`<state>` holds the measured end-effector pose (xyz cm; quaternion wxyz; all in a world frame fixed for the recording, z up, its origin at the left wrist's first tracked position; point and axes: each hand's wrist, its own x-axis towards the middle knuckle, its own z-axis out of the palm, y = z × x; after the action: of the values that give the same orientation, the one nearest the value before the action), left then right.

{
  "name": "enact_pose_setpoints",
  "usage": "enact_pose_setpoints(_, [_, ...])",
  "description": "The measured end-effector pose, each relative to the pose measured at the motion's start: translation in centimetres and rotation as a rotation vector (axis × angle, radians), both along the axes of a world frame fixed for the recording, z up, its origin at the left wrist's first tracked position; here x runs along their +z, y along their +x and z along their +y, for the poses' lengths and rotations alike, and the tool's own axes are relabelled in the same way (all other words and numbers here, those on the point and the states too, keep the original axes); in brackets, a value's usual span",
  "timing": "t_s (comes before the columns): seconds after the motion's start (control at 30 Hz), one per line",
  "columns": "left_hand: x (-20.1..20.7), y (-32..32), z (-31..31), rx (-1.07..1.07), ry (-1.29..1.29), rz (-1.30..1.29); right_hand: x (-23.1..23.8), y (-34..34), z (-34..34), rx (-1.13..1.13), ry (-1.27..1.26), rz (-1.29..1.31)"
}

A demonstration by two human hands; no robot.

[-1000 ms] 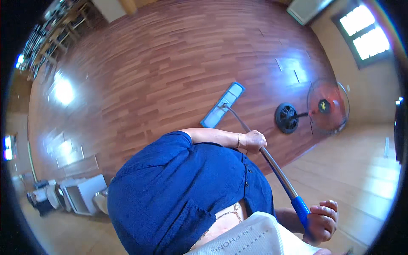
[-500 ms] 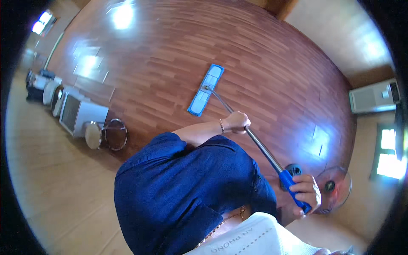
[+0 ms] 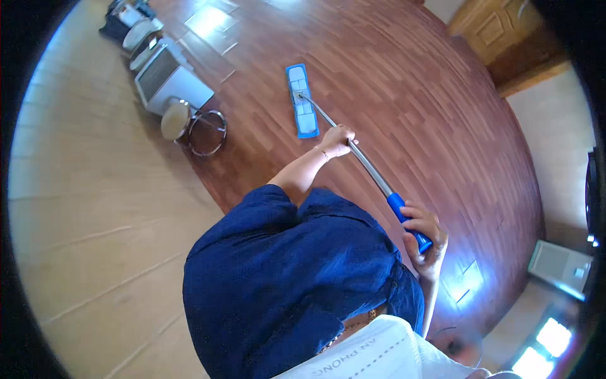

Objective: Mopping a large wooden floor using a flat mop.

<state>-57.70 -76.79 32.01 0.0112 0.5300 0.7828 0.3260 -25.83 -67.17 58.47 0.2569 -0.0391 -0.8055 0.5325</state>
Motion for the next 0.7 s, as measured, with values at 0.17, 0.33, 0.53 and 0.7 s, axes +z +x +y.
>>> enact_pose_setpoints(0.17, [10.1, 10.3, 5.9, 0.168, -0.023, -0.052, 12.0, 8.2, 10.2, 0.156, 0.010, -0.108])
enact_pose_setpoints(0.33, [21.6, 15.8, 13.2, 0.346, -0.140, -0.072, 24.1, 7.9, 23.7, 0.402, 0.147, -0.033])
enact_pose_setpoints(0.53, [32.0, 5.5, 24.5, 0.382, -0.179, -0.191, 33.4, -8.9, 40.2, 0.523, 0.065, 0.083])
enact_pose_setpoints(0.7, [35.3, -7.1, 34.1, 0.476, -0.290, -0.257, 34.0, -27.4, 54.0, 0.765, -0.111, 0.121])
